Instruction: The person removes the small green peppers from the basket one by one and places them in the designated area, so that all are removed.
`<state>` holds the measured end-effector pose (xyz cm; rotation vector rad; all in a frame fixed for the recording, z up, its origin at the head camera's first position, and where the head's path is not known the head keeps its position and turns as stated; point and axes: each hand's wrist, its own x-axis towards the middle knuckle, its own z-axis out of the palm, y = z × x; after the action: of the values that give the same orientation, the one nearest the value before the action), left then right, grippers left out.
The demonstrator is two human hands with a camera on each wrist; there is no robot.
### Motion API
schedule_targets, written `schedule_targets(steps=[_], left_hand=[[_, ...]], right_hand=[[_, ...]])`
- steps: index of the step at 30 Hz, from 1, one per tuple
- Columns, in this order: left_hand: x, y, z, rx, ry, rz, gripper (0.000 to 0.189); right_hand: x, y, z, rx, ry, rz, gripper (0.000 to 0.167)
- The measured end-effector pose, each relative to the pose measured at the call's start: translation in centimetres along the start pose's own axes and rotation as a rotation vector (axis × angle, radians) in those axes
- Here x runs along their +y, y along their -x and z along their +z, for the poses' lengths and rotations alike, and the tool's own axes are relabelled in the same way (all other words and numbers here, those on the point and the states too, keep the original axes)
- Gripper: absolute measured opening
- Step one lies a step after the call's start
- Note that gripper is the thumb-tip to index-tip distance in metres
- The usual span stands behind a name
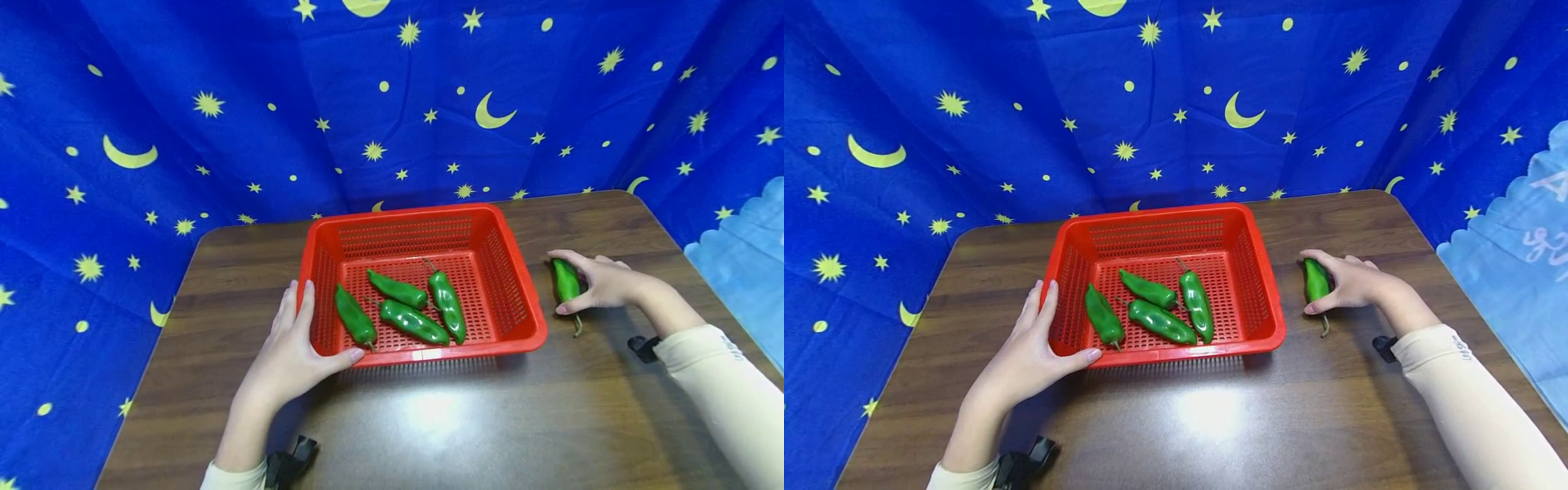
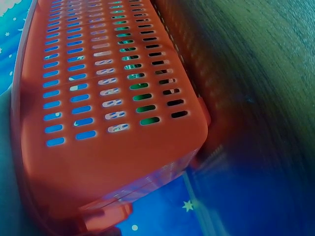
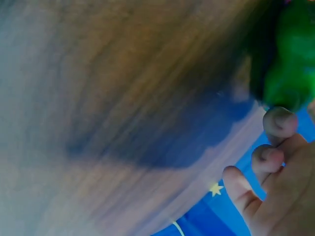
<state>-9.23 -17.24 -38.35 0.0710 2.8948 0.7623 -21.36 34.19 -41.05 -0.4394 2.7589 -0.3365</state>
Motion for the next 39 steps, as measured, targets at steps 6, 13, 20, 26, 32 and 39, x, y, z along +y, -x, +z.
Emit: schedule_targets(steps=[6,13,20,26,32,39], left_hand=[[0.2,-0.1,-0.3,0.005,-0.008,0.010,0.135],[0.3,-0.1,-0.5,0.014,-0.016,0.018,0.135],[0.2,-0.1,-0.4,0.012,-0.014,0.016,0.134],[0.1,-0.1,-0.2,0.014,-0.008,0.014,0.134],[0.1,0.0,0.0,0.011,0.001,0.013,0.134],[0.0,0.0,0.1,0.012,0.006,0.009,0.134]], right_hand=[[-0.5,0.1,-1.6,0.065,-0.047,-0.054,0.106],[-3.0,-0.5,-4.1,0.268,-0.143,-0.223,0.091],[-7.8,-1.3,-5.8,0.317,-0.114,-0.276,0.092],[-11.9,-2.0,-5.5,0.263,-0.075,-0.312,0.095],[-14.4,-2.8,-4.4,0.210,-0.044,-0.323,0.099],[-16.1,-3.7,-3.1,0.157,0.038,-0.338,0.106]])
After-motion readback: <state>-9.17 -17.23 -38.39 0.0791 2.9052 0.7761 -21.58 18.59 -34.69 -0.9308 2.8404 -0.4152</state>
